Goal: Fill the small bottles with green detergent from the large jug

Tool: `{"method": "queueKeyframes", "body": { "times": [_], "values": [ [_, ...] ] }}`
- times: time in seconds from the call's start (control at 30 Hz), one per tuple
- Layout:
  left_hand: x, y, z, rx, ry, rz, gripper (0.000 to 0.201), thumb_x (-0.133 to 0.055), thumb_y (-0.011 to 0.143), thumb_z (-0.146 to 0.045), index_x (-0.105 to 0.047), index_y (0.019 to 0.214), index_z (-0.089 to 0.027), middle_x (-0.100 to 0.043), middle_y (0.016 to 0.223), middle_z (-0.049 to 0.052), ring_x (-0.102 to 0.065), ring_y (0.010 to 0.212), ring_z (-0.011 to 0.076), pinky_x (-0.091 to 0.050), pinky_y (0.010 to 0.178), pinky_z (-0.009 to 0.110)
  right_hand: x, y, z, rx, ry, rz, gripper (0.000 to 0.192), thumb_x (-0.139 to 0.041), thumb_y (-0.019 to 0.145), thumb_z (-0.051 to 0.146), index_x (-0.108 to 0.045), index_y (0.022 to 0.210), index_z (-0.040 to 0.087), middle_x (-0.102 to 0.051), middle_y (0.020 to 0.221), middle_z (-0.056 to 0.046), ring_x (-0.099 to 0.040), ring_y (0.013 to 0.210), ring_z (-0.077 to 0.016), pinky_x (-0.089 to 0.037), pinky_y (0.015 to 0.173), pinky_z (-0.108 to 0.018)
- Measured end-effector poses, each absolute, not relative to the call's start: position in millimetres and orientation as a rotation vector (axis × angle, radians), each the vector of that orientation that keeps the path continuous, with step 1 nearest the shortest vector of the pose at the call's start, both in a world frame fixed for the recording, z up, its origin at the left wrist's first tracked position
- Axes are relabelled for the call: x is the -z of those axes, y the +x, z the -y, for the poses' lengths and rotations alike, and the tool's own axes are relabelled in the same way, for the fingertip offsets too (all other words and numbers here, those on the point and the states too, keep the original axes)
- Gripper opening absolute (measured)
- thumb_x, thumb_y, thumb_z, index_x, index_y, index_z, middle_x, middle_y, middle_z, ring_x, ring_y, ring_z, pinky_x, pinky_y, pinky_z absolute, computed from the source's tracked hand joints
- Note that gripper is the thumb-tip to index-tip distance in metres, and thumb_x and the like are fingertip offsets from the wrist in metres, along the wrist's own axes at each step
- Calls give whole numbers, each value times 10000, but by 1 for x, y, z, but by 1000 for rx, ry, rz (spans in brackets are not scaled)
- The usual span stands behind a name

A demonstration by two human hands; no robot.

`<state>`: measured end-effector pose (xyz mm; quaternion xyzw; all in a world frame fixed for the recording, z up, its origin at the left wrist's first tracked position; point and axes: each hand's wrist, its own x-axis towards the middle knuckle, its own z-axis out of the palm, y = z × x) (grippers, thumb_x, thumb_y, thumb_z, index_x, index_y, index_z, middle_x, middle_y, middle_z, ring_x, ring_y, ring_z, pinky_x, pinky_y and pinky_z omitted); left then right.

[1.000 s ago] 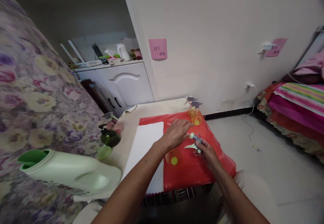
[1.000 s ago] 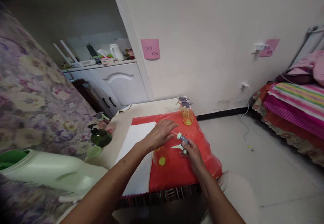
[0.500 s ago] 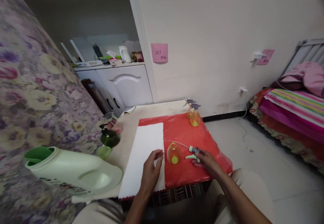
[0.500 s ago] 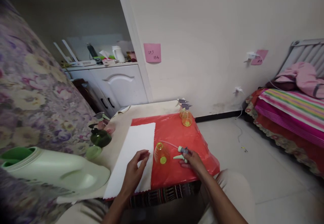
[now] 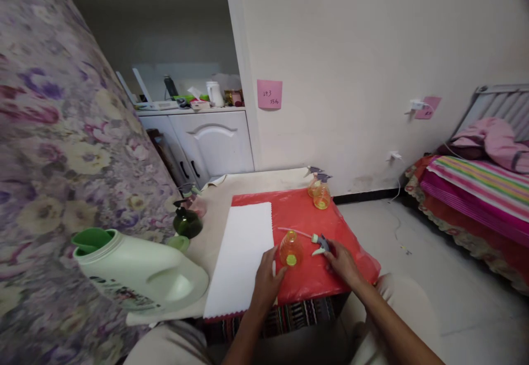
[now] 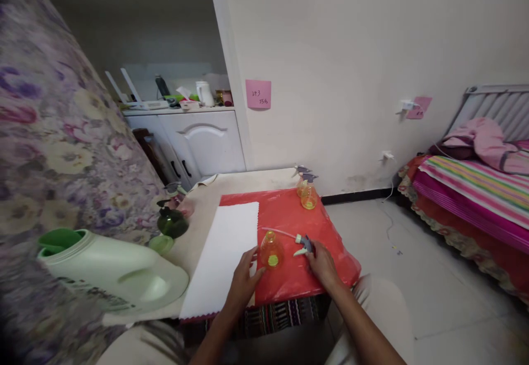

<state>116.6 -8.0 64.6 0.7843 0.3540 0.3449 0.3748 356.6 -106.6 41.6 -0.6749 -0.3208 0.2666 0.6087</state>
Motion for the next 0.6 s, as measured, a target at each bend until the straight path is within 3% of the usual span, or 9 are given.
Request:
{"method": "queueKeyframes", "body": {
  "times": [0.07, 0.13, 0.3, 0.47, 0.6],
  "values": [
    [-59, 118, 7, -870, 2016, -910, 546, -604, 757, -230, -480, 1288, -197, -538, 1301, 100, -490, 1229, 240, -385, 1054, 434, -45, 355, 111, -515, -1627, 767, 329, -700, 600, 274, -667, 922, 218, -699, 1038, -85, -590, 1086, -314, -439, 953, -439],
    [-55, 121, 6, -851, 2012, -907, 609, -620, 745, -230, -444, 1327, -186, -504, 1351, 105, -448, 1275, 239, -334, 1097, 424, -49, 351, 115, -464, -1656, 795, 364, -684, 621, 292, -667, 975, 211, -669, 1114, -105, -567, 1108, -324, -396, 994, -467],
    [-54, 127, 7, -814, 1980, -869, 689, -614, 746, -225, -372, 1390, -211, -456, 1416, 79, -400, 1321, 227, -286, 1130, 385, -55, 321, 108, -519, -1608, 898, 393, -637, 677, 295, -658, 1066, 242, -716, 1002, -56, -666, 834, -266, -514, 816, -440],
    [-51, 126, 4, -814, 1959, -854, 672, -589, 760, -235, -366, 1395, -219, -472, 1406, 77, -409, 1311, 223, -295, 1125, 367, -55, 291, 91, -554, -1532, 936, 383, -668, 613, 243, -689, 995, 258, -718, 1035, -46, -653, 950, -283, -522, 837, -447],
    [-44, 123, 4, -832, 1962, -839, 659, -572, 775, -244, -358, 1398, -234, -450, 1429, 64, -390, 1328, 215, -281, 1135, 360, -52, 282, 89, -600, -1491, 945, 391, -652, 631, 270, -683, 1020, 275, -709, 1077, -51, -668, 893, -283, -550, 765, -446]
  ]
}}
